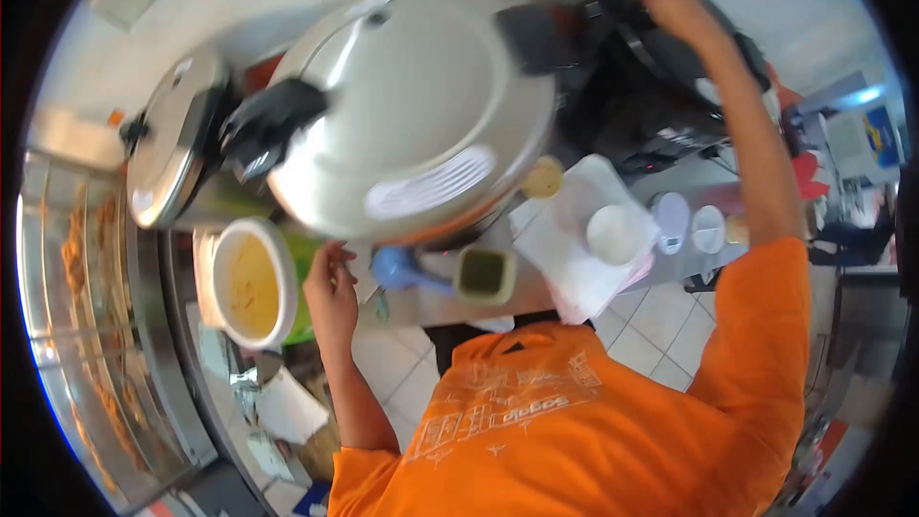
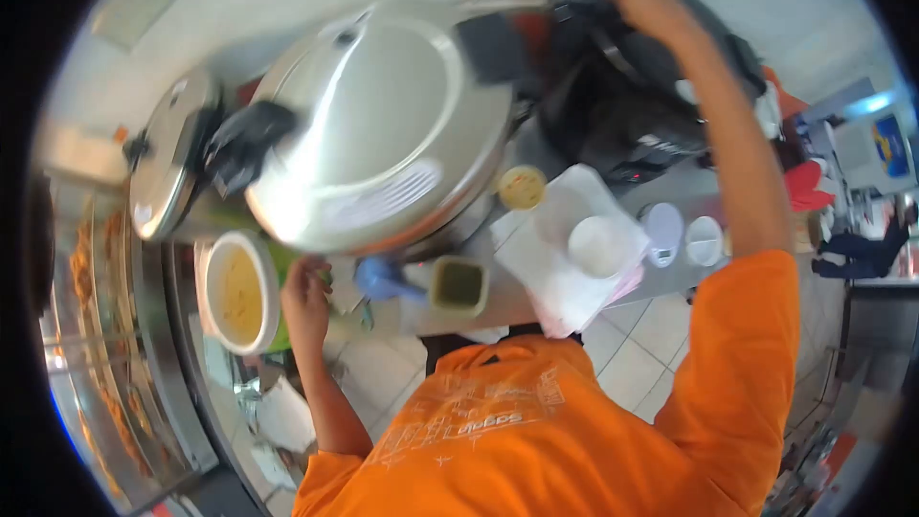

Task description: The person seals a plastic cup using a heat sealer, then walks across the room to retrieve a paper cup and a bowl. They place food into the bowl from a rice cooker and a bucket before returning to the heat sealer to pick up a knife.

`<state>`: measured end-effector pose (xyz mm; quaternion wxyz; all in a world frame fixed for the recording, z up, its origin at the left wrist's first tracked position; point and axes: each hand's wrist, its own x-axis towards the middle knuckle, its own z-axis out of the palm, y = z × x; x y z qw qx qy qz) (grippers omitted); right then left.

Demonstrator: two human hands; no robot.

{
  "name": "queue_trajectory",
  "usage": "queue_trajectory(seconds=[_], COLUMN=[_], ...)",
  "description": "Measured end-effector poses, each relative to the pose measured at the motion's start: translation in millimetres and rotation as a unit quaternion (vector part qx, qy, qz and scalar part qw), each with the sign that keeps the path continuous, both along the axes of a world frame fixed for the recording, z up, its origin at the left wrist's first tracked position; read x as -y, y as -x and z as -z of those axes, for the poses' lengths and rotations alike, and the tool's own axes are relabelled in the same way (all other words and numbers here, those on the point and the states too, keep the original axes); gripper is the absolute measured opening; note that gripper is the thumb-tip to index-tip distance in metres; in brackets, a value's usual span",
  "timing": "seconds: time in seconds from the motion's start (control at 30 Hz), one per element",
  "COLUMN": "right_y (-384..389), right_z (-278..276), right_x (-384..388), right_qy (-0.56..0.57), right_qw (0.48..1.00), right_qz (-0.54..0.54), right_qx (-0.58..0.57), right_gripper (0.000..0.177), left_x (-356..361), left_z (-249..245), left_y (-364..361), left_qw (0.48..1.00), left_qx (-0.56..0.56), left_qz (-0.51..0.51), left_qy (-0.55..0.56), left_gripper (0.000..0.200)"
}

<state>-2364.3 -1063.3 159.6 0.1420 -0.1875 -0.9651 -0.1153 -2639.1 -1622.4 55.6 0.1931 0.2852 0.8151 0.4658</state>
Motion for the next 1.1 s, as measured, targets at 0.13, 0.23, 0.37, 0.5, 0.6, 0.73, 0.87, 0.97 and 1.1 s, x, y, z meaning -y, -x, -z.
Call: queue_trajectory(seconds=[0.13,0.23,0.37,0.5,0.6,0.73,0.87,0.97,1.1], right_y=[9,16,20,9,-25,-92,-163,-194,-226], right_z=[-18,-12,-12,-37,-53,-64,-12,11,49], right_x=[21,10,18,68,117,188,225,269,318], right_qy=[-0.041,0.009,0.064,-0.022,0.008,0.103,0.187,0.355,0.396], right_qw=[0.999,0.999,0.998,0.999,0.999,0.988,0.964,0.9,0.867], right_qz=[-0.022,-0.039,-0.001,0.031,0.011,0.059,0.081,0.191,0.189], right_qx=[0.027,0.008,-0.01,0.033,-0.04,-0.096,-0.169,-0.164,-0.235], right_gripper=[0.084,0.082,0.068,0.08,0.076,0.073,0.075,0.078,0.073], left_x=[-24,-41,-54,-67,-59,-48,-41,-44,-66], left_z=[135,203,240,240,239,250,275,322,347], left_y=[46,96,142,168,176,190,198,265,231], left_qw=[0.969,0.991,0.995,0.994,0.992,0.99,0.993,0.961,0.983], left_qx=[-0.215,-0.091,-0.009,0.027,0.05,0.078,0.075,0.275,0.177], left_qz=[-0.008,-0.099,-0.096,-0.106,-0.117,-0.114,-0.094,-0.005,0.02], left_qy=[0.118,0.001,-0.006,0.009,0.012,0.013,-0.006,-0.003,-0.039], left_gripper=[0.036,0.04,0.042,0.044,0.045,0.046,0.05,0.06,0.065])
